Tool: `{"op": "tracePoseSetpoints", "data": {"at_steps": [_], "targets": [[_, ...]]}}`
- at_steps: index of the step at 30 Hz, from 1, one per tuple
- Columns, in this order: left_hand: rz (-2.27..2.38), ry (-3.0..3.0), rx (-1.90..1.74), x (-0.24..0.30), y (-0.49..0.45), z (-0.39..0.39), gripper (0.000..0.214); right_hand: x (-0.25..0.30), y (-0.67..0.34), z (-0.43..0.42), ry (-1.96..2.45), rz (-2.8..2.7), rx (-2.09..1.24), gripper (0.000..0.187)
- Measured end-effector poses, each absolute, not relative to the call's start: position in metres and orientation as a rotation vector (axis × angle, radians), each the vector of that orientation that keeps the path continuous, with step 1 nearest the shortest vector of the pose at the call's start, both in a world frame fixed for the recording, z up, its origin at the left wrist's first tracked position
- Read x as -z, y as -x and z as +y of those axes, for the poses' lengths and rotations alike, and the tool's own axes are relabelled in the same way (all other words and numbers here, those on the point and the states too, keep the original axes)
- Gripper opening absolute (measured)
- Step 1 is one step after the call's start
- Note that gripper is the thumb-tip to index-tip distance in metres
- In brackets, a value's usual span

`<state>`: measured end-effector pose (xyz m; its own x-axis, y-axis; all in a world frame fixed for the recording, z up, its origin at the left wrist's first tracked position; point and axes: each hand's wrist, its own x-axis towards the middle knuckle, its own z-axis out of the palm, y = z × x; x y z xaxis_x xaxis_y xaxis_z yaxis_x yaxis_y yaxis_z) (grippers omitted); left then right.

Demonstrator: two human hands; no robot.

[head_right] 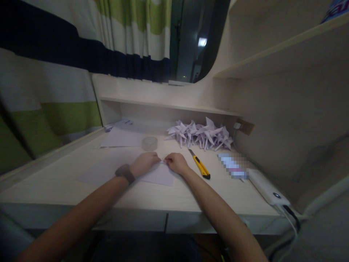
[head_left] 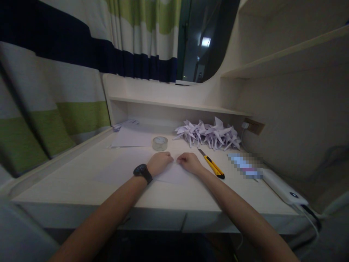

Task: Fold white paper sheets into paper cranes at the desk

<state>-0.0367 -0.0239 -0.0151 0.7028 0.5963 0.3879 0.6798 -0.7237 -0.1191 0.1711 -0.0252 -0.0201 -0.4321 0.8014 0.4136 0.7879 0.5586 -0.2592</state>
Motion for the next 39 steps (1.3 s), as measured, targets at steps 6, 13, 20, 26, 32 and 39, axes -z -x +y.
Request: {"op": "tracePoseSetpoints", "data": {"at_steps": [6, 13, 20, 26, 32, 39], "targets": [[-1.058, 2.737, 0.587, 0.016, 0.036, -0.021, 0.025, 0.018, -0.171, -0.024, 1.325, -2.282, -0.044, 0.017], [-1.101, 2.775, 0.676, 0.016, 0.036, -0.02, 0.025, 0.02, -0.171, -0.02, 1.364, -2.291, -0.095, 0.017], [-1.096, 2.808, 0.74, 0.018, 0.038, -0.015, 0.025, 0.023, -0.172, -0.015, 1.349, -2.248, -0.19, 0.017], [-1.126, 2.758, 0.674, 0.019, 0.038, -0.014, 0.024, 0.023, -0.172, -0.013, 1.375, -2.257, -0.149, 0.015], [-1.045, 2.721, 0.581, 0.018, 0.037, -0.018, 0.025, 0.024, -0.173, -0.013, 1.326, -2.254, -0.071, 0.01], [-0.998, 2.663, 0.505, 0.015, 0.035, -0.023, 0.021, 0.021, -0.173, -0.017, 1.343, -2.308, -0.012, 0.011]]}}
